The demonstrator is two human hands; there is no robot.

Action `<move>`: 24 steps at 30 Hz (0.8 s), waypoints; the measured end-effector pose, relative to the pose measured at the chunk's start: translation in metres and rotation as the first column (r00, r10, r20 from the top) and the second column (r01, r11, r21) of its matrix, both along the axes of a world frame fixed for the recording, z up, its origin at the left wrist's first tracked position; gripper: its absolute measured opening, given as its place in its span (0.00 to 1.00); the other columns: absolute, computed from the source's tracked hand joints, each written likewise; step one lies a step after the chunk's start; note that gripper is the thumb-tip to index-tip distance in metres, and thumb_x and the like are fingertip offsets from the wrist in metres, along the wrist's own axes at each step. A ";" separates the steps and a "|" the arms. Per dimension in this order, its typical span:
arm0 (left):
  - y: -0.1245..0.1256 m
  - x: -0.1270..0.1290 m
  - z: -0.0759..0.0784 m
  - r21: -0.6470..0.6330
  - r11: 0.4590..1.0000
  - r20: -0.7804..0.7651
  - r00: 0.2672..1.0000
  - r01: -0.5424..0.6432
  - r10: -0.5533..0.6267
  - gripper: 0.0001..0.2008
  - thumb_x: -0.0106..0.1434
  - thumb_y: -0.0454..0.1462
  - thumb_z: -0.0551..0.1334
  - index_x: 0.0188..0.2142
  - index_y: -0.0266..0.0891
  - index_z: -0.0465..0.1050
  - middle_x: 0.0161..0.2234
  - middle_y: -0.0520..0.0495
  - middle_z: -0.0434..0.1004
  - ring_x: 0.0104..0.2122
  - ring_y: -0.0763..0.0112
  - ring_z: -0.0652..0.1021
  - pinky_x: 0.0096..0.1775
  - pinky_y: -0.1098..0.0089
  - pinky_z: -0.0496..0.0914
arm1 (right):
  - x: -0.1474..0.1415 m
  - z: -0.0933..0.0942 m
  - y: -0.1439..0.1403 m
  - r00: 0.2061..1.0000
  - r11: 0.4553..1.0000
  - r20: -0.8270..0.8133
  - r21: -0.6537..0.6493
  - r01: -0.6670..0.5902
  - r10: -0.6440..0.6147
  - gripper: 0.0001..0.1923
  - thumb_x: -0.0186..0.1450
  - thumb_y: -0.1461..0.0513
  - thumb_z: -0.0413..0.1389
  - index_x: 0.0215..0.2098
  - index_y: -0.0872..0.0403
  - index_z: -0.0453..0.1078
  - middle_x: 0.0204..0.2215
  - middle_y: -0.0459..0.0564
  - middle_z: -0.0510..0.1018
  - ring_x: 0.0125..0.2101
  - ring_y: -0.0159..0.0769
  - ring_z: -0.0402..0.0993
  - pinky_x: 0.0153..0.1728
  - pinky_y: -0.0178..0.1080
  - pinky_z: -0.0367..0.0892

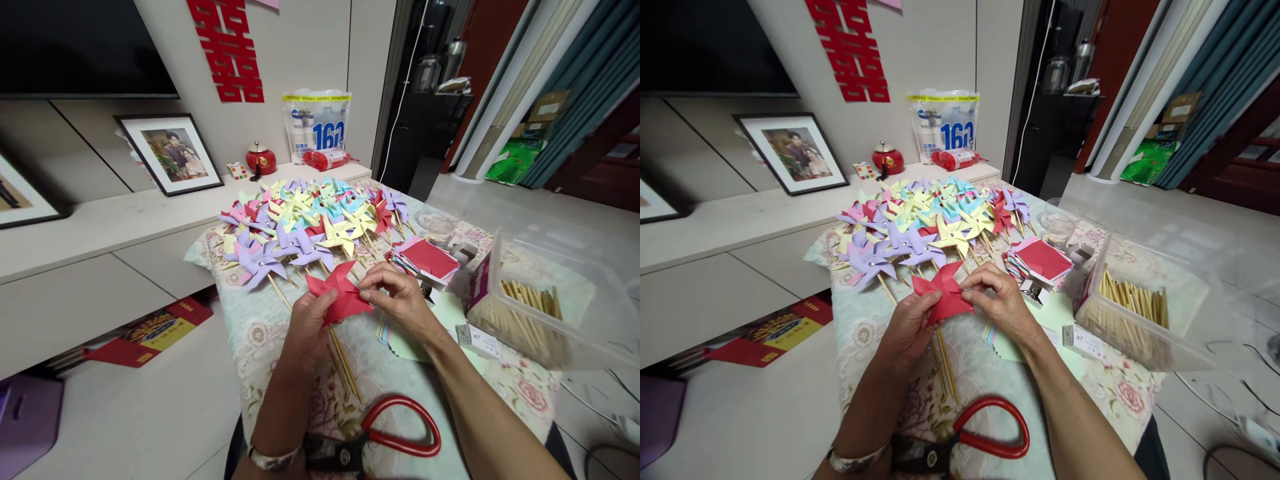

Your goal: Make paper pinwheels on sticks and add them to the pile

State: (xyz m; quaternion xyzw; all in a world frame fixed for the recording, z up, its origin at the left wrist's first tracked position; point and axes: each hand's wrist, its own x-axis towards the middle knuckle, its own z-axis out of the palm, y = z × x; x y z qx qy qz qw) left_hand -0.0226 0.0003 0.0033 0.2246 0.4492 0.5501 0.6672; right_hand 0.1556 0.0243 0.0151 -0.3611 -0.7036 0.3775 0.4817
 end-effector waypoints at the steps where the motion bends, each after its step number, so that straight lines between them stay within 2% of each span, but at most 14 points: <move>1: 0.000 0.000 0.000 0.002 1.000 -0.001 1.000 -0.004 0.004 0.13 0.45 0.40 0.73 0.27 0.36 0.74 0.21 0.53 0.74 0.21 0.75 0.69 0.23 0.74 0.64 | 0.002 0.001 0.000 0.999 0.999 0.026 0.015 -0.046 0.045 0.02 0.64 0.61 0.64 0.36 0.51 0.80 0.34 0.49 0.76 0.36 0.37 0.72 0.40 0.41 0.66; 5: 0.001 -0.001 -0.003 0.018 1.000 -0.015 1.000 -0.001 0.002 0.12 0.47 0.40 0.72 0.28 0.36 0.75 0.22 0.52 0.75 0.21 0.74 0.70 0.23 0.74 0.64 | 0.006 0.003 0.000 0.983 0.987 0.107 0.034 -0.155 0.151 0.07 0.69 0.62 0.59 0.40 0.50 0.80 0.35 0.49 0.77 0.37 0.36 0.72 0.41 0.40 0.65; 10: 0.002 0.001 -0.011 0.099 0.995 -0.056 0.998 -0.003 0.009 0.10 0.51 0.38 0.71 0.31 0.34 0.77 0.23 0.50 0.76 0.23 0.72 0.73 0.28 0.72 0.67 | 0.007 0.004 0.000 0.968 0.980 0.158 0.017 -0.200 0.195 0.06 0.68 0.59 0.60 0.39 0.51 0.80 0.34 0.48 0.76 0.36 0.35 0.72 0.40 0.38 0.65; 17: 0.000 0.006 -0.013 0.122 0.992 -0.093 0.995 -0.016 0.028 0.10 0.51 0.37 0.71 0.31 0.33 0.78 0.25 0.49 0.79 0.24 0.74 0.74 0.31 0.72 0.68 | 0.003 0.009 -0.003 0.956 0.978 0.224 -0.127 -0.163 0.189 0.08 0.67 0.60 0.59 0.34 0.55 0.77 0.33 0.49 0.76 0.33 0.35 0.71 0.36 0.37 0.64; 20: -0.001 0.008 -0.011 0.115 0.993 -0.124 0.992 -0.003 0.018 0.11 0.51 0.37 0.71 0.33 0.33 0.79 0.27 0.47 0.82 0.26 0.71 0.76 0.33 0.71 0.71 | 0.001 0.008 -0.003 0.957 0.969 0.228 -0.209 -0.134 0.181 0.09 0.65 0.58 0.58 0.31 0.56 0.75 0.29 0.47 0.74 0.30 0.33 0.67 0.32 0.36 0.61; 24: -0.001 0.010 -0.012 0.102 0.995 -0.157 0.987 -0.006 0.022 0.10 0.49 0.37 0.71 0.32 0.33 0.79 0.25 0.48 0.81 0.24 0.72 0.76 0.30 0.72 0.70 | -0.001 0.004 -0.003 0.963 0.952 0.221 -0.294 -0.088 0.157 0.09 0.63 0.58 0.59 0.29 0.56 0.72 0.24 0.43 0.70 0.25 0.30 0.61 0.27 0.34 0.57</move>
